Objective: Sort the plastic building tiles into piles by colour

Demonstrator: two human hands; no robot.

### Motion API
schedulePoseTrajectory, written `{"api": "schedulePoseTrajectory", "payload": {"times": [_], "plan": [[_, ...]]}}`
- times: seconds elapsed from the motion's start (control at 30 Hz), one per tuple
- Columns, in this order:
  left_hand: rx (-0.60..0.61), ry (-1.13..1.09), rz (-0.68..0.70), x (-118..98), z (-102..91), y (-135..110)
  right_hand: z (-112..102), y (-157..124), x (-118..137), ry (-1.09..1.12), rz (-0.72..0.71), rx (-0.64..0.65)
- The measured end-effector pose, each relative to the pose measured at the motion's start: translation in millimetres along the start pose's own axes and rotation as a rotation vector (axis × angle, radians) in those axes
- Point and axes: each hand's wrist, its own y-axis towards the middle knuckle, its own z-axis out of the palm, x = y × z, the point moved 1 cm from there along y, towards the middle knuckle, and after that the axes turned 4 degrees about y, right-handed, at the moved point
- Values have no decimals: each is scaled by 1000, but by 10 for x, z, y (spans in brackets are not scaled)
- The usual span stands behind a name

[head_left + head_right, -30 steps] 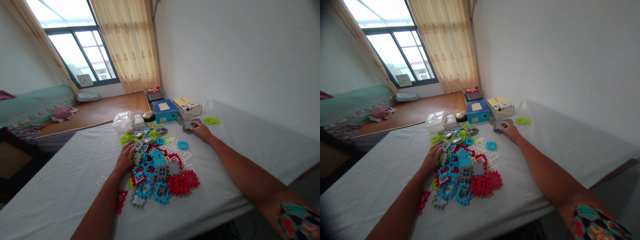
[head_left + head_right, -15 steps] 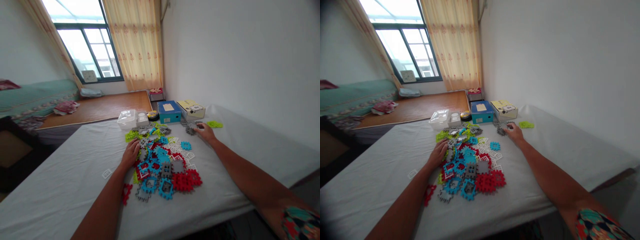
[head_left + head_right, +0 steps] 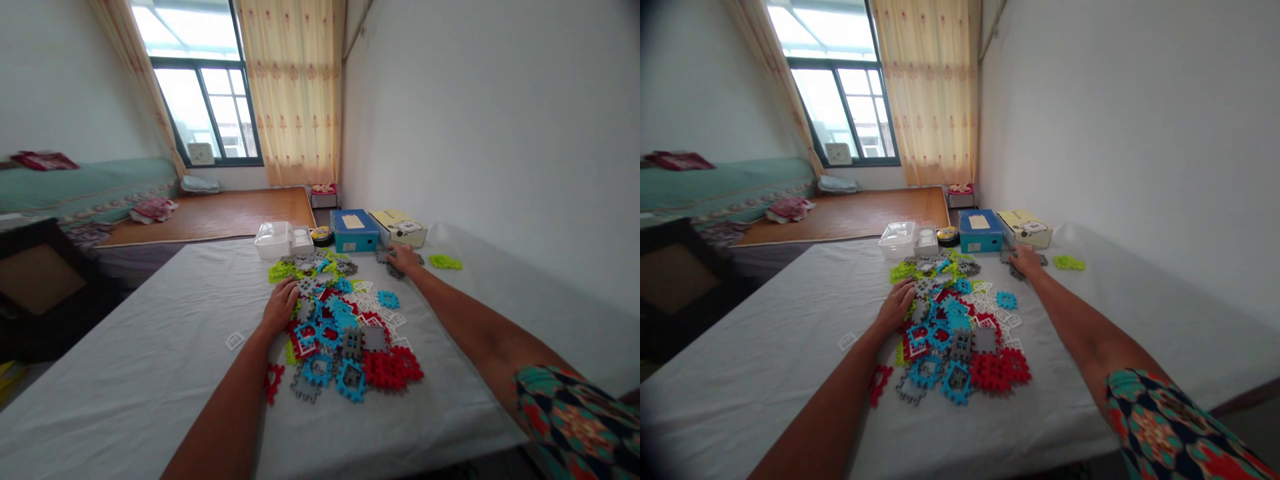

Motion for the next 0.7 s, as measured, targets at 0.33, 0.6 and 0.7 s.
{"api": "schedulePoseTrajectory", "payload": {"times": [0.33, 0.6, 0.7], "plan": [[4, -8, -2, 44, 28, 32, -331, -506, -315, 82, -63, -35], [14, -2, 20, 87, 58, 65, -178, -920, -123, 138, -128, 144], [12, -1, 25, 106, 63, 72, -114, -958, -77, 169, -141, 143]]}}
